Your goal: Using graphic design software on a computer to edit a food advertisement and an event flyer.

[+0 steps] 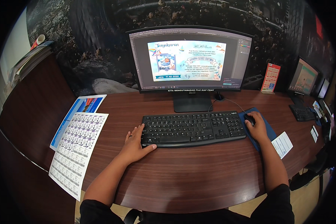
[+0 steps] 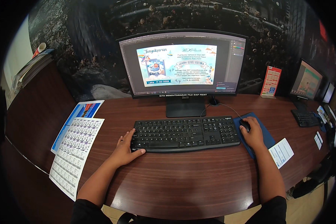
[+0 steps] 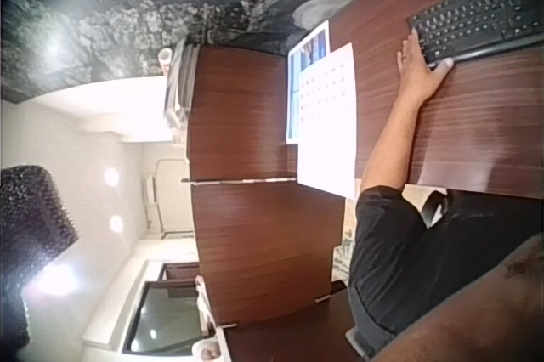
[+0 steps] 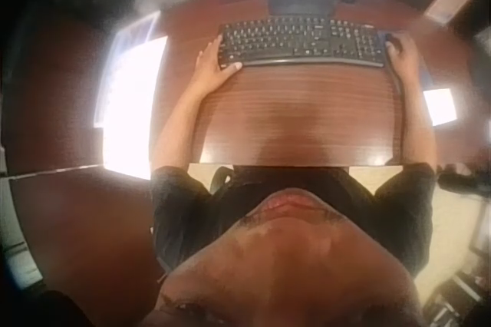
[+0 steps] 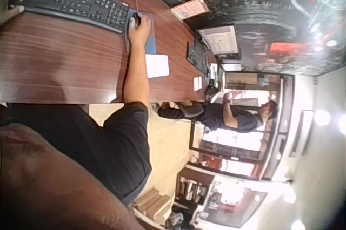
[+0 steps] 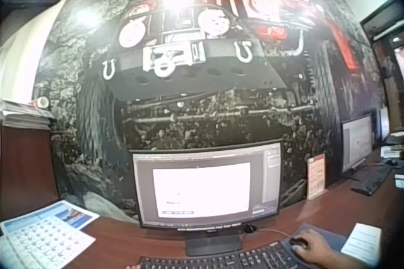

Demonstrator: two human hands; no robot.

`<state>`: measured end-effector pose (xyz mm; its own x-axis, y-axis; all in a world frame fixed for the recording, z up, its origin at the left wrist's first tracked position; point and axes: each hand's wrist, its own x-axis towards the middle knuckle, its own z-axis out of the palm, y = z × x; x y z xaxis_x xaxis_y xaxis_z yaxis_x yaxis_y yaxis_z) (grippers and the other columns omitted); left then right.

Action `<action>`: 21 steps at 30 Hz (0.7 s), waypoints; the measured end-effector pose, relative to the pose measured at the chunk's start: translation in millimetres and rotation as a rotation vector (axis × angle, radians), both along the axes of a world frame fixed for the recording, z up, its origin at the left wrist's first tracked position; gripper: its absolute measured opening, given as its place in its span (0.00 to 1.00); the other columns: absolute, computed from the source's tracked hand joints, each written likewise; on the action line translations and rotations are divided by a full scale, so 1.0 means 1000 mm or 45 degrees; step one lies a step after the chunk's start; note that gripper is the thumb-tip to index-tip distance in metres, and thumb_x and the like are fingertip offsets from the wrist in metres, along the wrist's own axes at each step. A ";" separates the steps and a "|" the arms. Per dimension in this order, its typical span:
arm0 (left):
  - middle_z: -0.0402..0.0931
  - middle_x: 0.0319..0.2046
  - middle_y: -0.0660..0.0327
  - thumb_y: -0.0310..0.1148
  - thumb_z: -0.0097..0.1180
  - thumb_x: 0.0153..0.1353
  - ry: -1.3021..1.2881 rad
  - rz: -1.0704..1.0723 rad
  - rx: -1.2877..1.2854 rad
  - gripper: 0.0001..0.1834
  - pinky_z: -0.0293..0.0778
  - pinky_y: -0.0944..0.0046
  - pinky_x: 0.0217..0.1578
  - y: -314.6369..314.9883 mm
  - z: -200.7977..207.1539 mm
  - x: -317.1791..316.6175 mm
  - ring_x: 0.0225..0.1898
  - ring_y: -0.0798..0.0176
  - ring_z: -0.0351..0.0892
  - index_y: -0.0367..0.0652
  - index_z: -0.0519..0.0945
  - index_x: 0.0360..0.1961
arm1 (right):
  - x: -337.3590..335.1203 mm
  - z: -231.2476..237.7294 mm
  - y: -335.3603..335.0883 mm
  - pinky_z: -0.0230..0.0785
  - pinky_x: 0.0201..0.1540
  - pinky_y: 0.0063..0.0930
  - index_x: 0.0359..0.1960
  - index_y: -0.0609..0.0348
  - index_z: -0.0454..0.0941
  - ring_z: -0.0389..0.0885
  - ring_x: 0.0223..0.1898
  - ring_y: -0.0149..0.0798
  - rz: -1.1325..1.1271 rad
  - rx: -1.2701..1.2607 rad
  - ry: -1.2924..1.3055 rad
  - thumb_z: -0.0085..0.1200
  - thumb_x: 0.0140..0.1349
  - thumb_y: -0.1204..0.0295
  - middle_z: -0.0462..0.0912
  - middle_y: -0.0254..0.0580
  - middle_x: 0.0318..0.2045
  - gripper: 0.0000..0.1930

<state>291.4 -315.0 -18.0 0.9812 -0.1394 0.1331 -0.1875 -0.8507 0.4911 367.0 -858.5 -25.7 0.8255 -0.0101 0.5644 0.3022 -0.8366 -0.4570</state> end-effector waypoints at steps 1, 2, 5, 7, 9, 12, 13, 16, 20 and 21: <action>0.57 0.74 0.32 0.61 0.67 0.58 0.000 -0.001 0.000 0.60 0.39 0.38 0.77 0.000 0.001 0.000 0.79 0.36 0.49 0.32 0.53 0.78 | -0.001 0.001 0.000 0.73 0.61 0.40 0.51 0.62 0.82 0.80 0.58 0.55 -0.001 0.000 0.000 0.66 0.60 0.73 0.80 0.52 0.55 0.17; 0.57 0.74 0.32 0.61 0.67 0.58 0.006 0.002 0.002 0.60 0.39 0.38 0.77 -0.001 0.001 0.000 0.80 0.36 0.49 0.32 0.53 0.78 | -0.001 0.001 0.001 0.73 0.60 0.41 0.51 0.62 0.82 0.80 0.58 0.55 -0.007 -0.002 -0.001 0.65 0.59 0.73 0.80 0.52 0.55 0.17; 0.56 0.75 0.33 0.61 0.67 0.58 0.016 0.008 0.009 0.60 0.39 0.38 0.77 -0.001 0.002 0.000 0.80 0.37 0.48 0.32 0.53 0.78 | -0.002 0.002 0.003 0.73 0.60 0.41 0.50 0.61 0.82 0.80 0.57 0.55 -0.006 -0.006 -0.009 0.64 0.58 0.74 0.81 0.51 0.55 0.17; 0.56 0.75 0.33 0.61 0.67 0.58 0.020 0.014 0.014 0.60 0.39 0.38 0.77 -0.001 0.001 -0.001 0.80 0.37 0.48 0.32 0.53 0.78 | -0.004 0.003 0.004 0.73 0.60 0.42 0.49 0.61 0.82 0.80 0.57 0.55 0.003 -0.009 -0.016 0.63 0.57 0.75 0.81 0.51 0.54 0.17; 0.56 0.75 0.33 0.61 0.67 0.58 0.012 0.008 0.011 0.60 0.39 0.38 0.77 0.000 0.001 -0.001 0.80 0.37 0.48 0.32 0.52 0.78 | -0.005 0.004 0.005 0.73 0.60 0.42 0.48 0.60 0.83 0.80 0.57 0.55 -0.028 0.000 0.019 0.61 0.56 0.75 0.81 0.51 0.53 0.16; 0.57 0.75 0.33 0.61 0.67 0.58 0.009 0.003 0.014 0.60 0.39 0.38 0.77 0.000 -0.001 0.001 0.80 0.36 0.48 0.32 0.53 0.78 | -0.002 0.000 -0.001 0.73 0.60 0.42 0.47 0.61 0.83 0.80 0.56 0.56 -0.022 -0.014 -0.071 0.62 0.56 0.75 0.81 0.51 0.53 0.15; 0.57 0.75 0.33 0.61 0.67 0.58 0.008 0.003 0.014 0.60 0.39 0.38 0.77 -0.001 0.000 0.001 0.80 0.36 0.48 0.32 0.53 0.78 | -0.001 -0.002 -0.001 0.73 0.60 0.42 0.47 0.61 0.83 0.80 0.56 0.56 -0.022 -0.014 -0.072 0.62 0.56 0.75 0.81 0.51 0.53 0.15; 0.57 0.75 0.34 0.56 0.70 0.58 0.029 0.026 0.031 0.59 0.39 0.40 0.78 -0.002 0.003 -0.001 0.80 0.38 0.49 0.35 0.51 0.79 | 0.000 -0.003 -0.001 0.73 0.60 0.41 0.47 0.61 0.83 0.80 0.57 0.56 -0.037 0.014 -0.065 0.62 0.56 0.75 0.81 0.51 0.53 0.15; 0.57 0.75 0.34 0.56 0.70 0.58 0.022 0.022 0.028 0.59 0.39 0.40 0.78 -0.002 0.002 -0.001 0.80 0.37 0.49 0.36 0.51 0.79 | -0.002 0.000 0.002 0.73 0.58 0.42 0.46 0.60 0.82 0.81 0.55 0.55 -0.049 0.017 -0.030 0.62 0.56 0.75 0.81 0.49 0.52 0.14; 0.57 0.75 0.34 0.56 0.70 0.58 0.028 0.025 0.031 0.59 0.40 0.40 0.78 -0.002 0.003 -0.001 0.80 0.37 0.49 0.36 0.51 0.79 | -0.003 0.000 0.003 0.73 0.58 0.42 0.46 0.60 0.82 0.81 0.55 0.55 -0.045 -0.004 -0.028 0.62 0.56 0.75 0.81 0.48 0.52 0.14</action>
<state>290.3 -317.2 -15.4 0.9865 -0.1229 0.1086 -0.1600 -0.8660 0.4738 364.4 -855.9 -25.3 0.8120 -0.0376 0.5825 0.2823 -0.8482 -0.4481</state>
